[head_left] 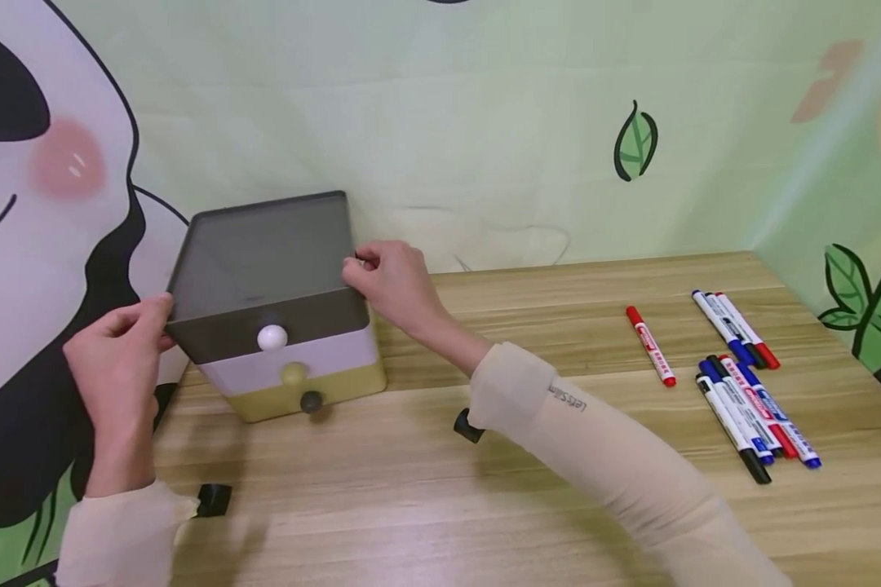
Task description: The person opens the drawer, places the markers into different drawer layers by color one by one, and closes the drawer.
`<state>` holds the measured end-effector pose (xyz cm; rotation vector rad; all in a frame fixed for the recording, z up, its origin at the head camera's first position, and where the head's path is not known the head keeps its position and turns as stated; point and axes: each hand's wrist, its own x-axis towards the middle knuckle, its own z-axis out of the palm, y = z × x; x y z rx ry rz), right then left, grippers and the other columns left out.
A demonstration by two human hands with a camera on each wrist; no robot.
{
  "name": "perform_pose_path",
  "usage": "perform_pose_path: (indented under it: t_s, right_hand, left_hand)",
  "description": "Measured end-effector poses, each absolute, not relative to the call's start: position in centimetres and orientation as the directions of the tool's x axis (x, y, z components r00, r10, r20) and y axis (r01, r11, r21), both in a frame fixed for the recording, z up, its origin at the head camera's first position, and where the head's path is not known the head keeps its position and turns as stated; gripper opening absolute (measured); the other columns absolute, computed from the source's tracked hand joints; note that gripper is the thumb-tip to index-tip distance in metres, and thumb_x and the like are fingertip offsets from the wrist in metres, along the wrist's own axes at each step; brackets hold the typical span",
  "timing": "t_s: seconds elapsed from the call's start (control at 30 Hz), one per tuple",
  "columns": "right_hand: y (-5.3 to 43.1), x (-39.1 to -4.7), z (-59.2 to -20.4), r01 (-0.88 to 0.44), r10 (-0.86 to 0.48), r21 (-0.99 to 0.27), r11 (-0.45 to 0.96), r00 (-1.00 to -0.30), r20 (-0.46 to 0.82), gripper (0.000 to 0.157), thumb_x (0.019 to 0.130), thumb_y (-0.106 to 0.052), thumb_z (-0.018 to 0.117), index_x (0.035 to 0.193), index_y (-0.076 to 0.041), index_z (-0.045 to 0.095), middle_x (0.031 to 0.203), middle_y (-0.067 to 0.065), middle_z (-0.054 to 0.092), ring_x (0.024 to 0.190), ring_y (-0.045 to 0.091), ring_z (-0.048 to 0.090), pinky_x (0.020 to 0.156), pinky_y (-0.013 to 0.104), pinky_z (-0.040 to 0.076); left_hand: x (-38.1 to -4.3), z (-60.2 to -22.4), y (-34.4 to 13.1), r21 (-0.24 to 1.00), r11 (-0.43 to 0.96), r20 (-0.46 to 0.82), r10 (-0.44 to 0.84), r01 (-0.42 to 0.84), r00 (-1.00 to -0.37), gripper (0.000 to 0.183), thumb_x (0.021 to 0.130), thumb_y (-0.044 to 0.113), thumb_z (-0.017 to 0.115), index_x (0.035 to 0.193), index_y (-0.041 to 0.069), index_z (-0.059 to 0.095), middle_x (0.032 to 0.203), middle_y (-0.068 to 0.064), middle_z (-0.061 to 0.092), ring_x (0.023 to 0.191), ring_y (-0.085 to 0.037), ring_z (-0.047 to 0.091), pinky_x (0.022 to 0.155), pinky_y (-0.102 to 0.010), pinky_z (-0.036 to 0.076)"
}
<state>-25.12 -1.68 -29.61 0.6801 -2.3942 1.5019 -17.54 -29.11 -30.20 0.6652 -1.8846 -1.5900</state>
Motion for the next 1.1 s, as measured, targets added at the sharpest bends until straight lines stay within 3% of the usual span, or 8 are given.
perform_pose_path:
  t_s: [0.23,0.4,0.53,0.7,0.9,1.1]
  right_hand:
    - [-0.3,-24.7,-29.5,-0.496,-0.266,-0.777,0.387,-0.867,0.421,0.042,0.093,-0.011,0.061,0.063,-0.014,0.033,0.057,-0.006,0.031,0.055,0.007,0.031,0.058,0.021,0.023]
    - [0.6,-24.4,-29.3,-0.466,-0.25,-0.795,0.387,-0.883,0.396,0.04,0.094,-0.012,0.064,0.062,-0.013,0.039,0.056,-0.006,0.036,0.054,0.007,0.037,0.057,0.021,0.027]
    - [1.1,-24.2,-29.3,-0.444,-0.238,-0.806,0.391,-0.895,0.377,0.033,0.094,-0.012,0.064,0.065,-0.011,0.048,0.058,-0.005,0.042,0.055,0.007,0.043,0.057,0.021,0.033]
    - [1.7,-24.0,-29.3,-0.432,-0.239,-0.808,0.4,-0.901,0.363,0.022,0.095,-0.012,0.064,0.073,-0.007,0.06,0.061,-0.004,0.05,0.057,0.007,0.049,0.057,0.02,0.039]
    - [2.8,-23.8,-29.2,-0.424,-0.223,-0.805,0.415,-0.905,0.362,0.015,0.095,-0.011,0.064,0.082,-0.003,0.067,0.065,-0.001,0.056,0.059,0.01,0.054,0.059,0.021,0.043]
    - [3.8,-23.6,-29.3,-0.41,-0.213,-0.821,0.398,-0.912,0.352,0.017,0.095,-0.01,0.064,0.1,0.001,0.076,0.076,0.005,0.069,0.065,0.011,0.062,0.065,0.022,0.052]
  left_hand:
    - [-17.3,-30.1,-28.3,0.985,0.169,0.084,-0.673,-0.042,-0.735,0.01,0.088,0.03,0.081,0.084,0.02,0.081,0.08,0.01,0.069,0.061,-0.007,0.062,0.064,-0.021,0.044]
    - [-17.4,-30.2,-27.7,0.976,0.215,0.121,-0.651,-0.029,-0.749,0.012,0.089,0.028,0.08,0.087,0.017,0.083,0.078,0.009,0.069,0.071,-0.011,0.06,0.062,-0.017,0.047]
    - [-17.4,-30.2,-27.3,0.961,0.273,0.145,-0.641,-0.048,-0.754,0.013,0.09,0.03,0.078,0.089,0.018,0.083,0.079,0.013,0.069,0.069,-0.009,0.061,0.059,-0.015,0.048]
    - [-17.3,-30.3,-26.7,0.949,0.312,0.166,-0.629,-0.052,-0.759,0.02,0.091,0.032,0.077,0.097,0.014,0.084,0.081,0.014,0.069,0.068,-0.007,0.063,0.056,-0.015,0.047]
    - [-17.4,-30.3,-25.5,0.929,0.367,0.2,-0.596,-0.041,-0.778,0.034,0.093,0.037,0.074,0.112,0.009,0.082,0.086,0.015,0.069,0.078,-0.008,0.062,0.063,-0.015,0.049]
    - [-17.5,-30.0,-24.8,0.915,0.398,0.195,-0.572,-0.062,-0.797,0.037,0.093,0.039,0.074,0.112,0.009,0.082,0.085,0.013,0.068,0.072,-0.008,0.066,0.064,-0.015,0.051]
